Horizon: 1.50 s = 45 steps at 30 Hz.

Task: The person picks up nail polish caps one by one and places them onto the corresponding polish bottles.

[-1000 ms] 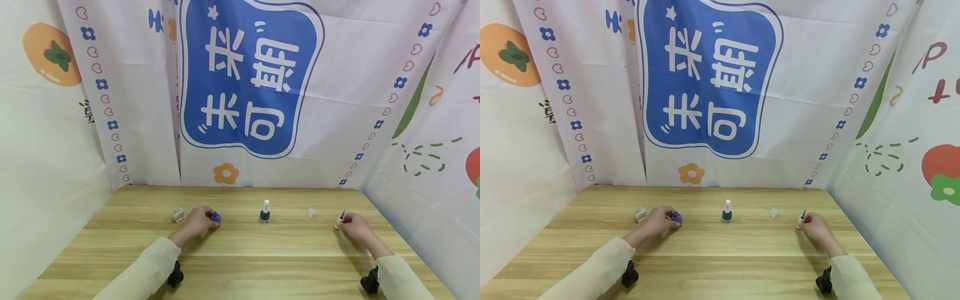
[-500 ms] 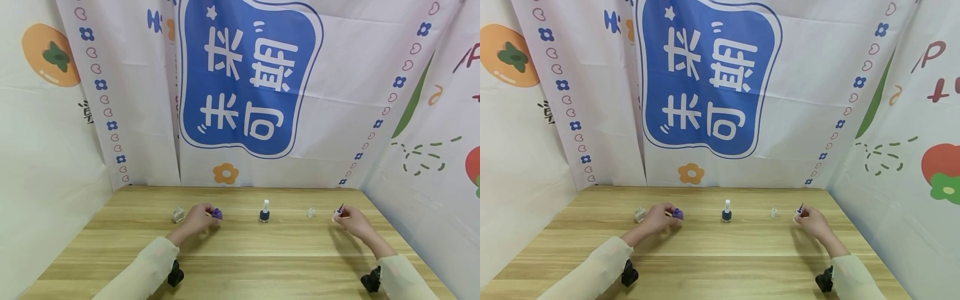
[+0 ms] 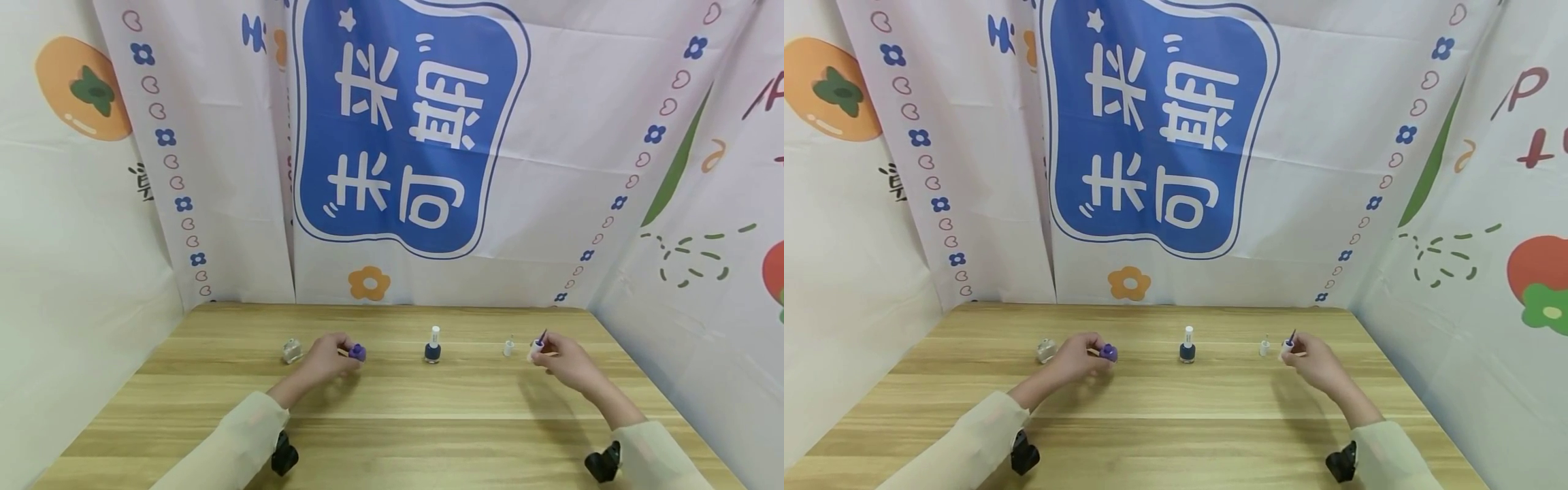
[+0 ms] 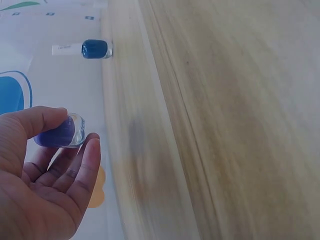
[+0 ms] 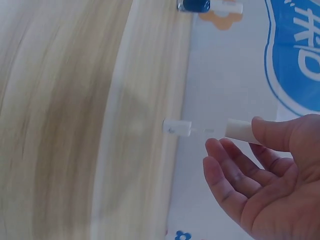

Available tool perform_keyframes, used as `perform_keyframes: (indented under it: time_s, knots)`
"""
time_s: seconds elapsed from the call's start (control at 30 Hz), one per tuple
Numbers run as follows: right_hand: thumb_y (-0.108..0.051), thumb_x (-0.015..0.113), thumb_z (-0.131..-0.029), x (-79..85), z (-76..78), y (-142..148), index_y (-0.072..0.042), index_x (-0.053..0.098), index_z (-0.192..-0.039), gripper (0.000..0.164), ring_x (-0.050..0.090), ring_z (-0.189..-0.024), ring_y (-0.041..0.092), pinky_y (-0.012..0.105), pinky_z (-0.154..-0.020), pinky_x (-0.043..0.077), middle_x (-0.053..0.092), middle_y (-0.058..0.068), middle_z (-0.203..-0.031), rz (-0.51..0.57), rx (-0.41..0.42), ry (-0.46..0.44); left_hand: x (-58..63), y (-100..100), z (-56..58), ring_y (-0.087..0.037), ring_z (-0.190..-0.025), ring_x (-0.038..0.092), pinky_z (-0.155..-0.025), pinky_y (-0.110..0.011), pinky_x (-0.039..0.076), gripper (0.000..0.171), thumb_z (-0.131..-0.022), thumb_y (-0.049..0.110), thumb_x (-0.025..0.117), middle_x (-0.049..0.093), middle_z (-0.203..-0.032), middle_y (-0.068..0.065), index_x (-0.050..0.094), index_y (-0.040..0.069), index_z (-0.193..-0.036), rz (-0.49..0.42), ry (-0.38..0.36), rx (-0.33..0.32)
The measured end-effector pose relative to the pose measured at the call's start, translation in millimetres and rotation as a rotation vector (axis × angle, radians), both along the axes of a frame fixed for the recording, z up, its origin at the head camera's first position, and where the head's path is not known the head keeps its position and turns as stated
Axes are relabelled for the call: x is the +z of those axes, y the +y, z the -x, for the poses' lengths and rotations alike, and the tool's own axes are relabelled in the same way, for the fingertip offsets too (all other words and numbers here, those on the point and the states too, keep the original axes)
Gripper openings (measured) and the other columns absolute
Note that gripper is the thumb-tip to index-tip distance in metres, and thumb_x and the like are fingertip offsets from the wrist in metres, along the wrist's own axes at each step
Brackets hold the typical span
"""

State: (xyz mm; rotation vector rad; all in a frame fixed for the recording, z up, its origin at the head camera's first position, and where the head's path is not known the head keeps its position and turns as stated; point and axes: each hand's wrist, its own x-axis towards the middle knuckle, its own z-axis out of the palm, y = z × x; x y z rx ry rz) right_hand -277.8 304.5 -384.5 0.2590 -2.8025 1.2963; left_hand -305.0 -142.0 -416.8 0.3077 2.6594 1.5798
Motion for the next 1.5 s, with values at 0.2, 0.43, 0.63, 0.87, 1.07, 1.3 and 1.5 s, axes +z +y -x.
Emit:
perform_keyframes:
  time_s: [0.2, 0.43, 0.63, 0.87, 1.07, 1.3, 1.5]
  knots:
    - [-0.005, 0.06, -0.095, 4.6, -5.1, -13, 0.004, 0.054, -0.104, 0.014, 0.063, -0.099, 0.034, 0.042, -0.076, 0.057, 0.062, 0.017, -0.105, 0.025, 0.028, -0.004, 1.3, 0, -3.7, -0.019, -0.075, 0.063, -0.066, -0.039, 0.057, 0.017, -0.079, 0.0, 0.074, 0.063, -0.091, -0.009, 0.059, 0.002, -0.086, -0.018, -0.007, -0.009]
    - [-0.001, 0.058, -0.096, 8.2, -7.6, -25, 0.009, 0.053, -0.11, 0.019, 0.065, -0.095, 0.033, 0.045, -0.078, 0.056, 0.062, 0.017, -0.102, 0.055, 0.067, 0.003, 4.2, 1, -8.4, -0.019, -0.076, 0.062, -0.064, -0.039, 0.057, 0.018, -0.08, 0.001, 0.075, 0.062, -0.091, -0.009, 0.059, 0.002, -0.086, -0.026, 0.012, -0.025]
    - [0.0, 0.058, -0.096, 9.6, -7.4, -31, 0.011, 0.053, -0.114, 0.022, 0.064, -0.096, 0.032, 0.045, -0.078, 0.056, 0.061, 0.018, -0.105, 0.059, 0.112, 0.024, 7.5, 2, -12.8, -0.018, -0.076, 0.061, -0.064, -0.039, 0.058, 0.018, -0.078, 0.0, 0.076, 0.062, -0.089, -0.009, 0.059, 0.001, -0.087, -0.036, 0.02, -0.037]
    - [-0.001, 0.059, -0.096, 11.7, -9.3, -38, 0.007, 0.053, -0.109, 0.017, 0.063, -0.097, 0.032, 0.041, -0.074, 0.055, 0.061, 0.014, -0.102, 0.074, 0.157, 0.044, 10.2, 6, -18.7, -0.019, -0.077, 0.061, -0.064, -0.038, 0.058, 0.019, -0.079, 0.0, 0.076, 0.061, -0.091, -0.009, 0.06, 0.0, -0.089, -0.05, 0.032, -0.081]
    - [-0.003, 0.06, -0.095, 14.1, -11.3, -46, 0.002, 0.054, -0.101, 0.009, 0.062, -0.096, 0.03, 0.031, -0.067, 0.054, 0.061, 0.011, -0.099, 0.073, 0.196, 0.085, 13.6, 10, -24.1, -0.018, -0.076, 0.061, -0.063, -0.035, 0.057, 0.019, -0.08, 0.001, 0.076, 0.062, -0.09, -0.009, 0.06, 0.0, -0.09, -0.063, 0.02, -0.105]
    - [-0.004, 0.061, -0.095, 16.6, -14.9, -58, 0.002, 0.057, -0.104, 0.012, 0.062, -0.091, 0.026, 0.034, -0.066, 0.054, 0.062, 0.008, -0.096, 0.057, 0.215, 0.103, 15.5, 13, -27.7, -0.018, -0.077, 0.062, -0.063, -0.035, 0.058, 0.021, -0.08, 0.003, 0.077, 0.062, -0.093, -0.009, 0.062, -0.001, -0.094, -0.085, 0.029, -0.139]
    - [-0.006, 0.062, -0.095, 19.0, -18.5, -69, 0.0, 0.059, -0.105, 0.012, 0.061, -0.091, 0.022, 0.03, -0.07, 0.054, 0.063, 0.006, -0.096, 0.021, 0.225, 0.141, 14.0, 16, -28.5, -0.018, -0.078, 0.062, -0.063, -0.036, 0.058, 0.023, -0.081, 0.004, 0.077, 0.062, -0.093, -0.008, 0.063, -0.001, -0.098, -0.099, 0.023, -0.145]
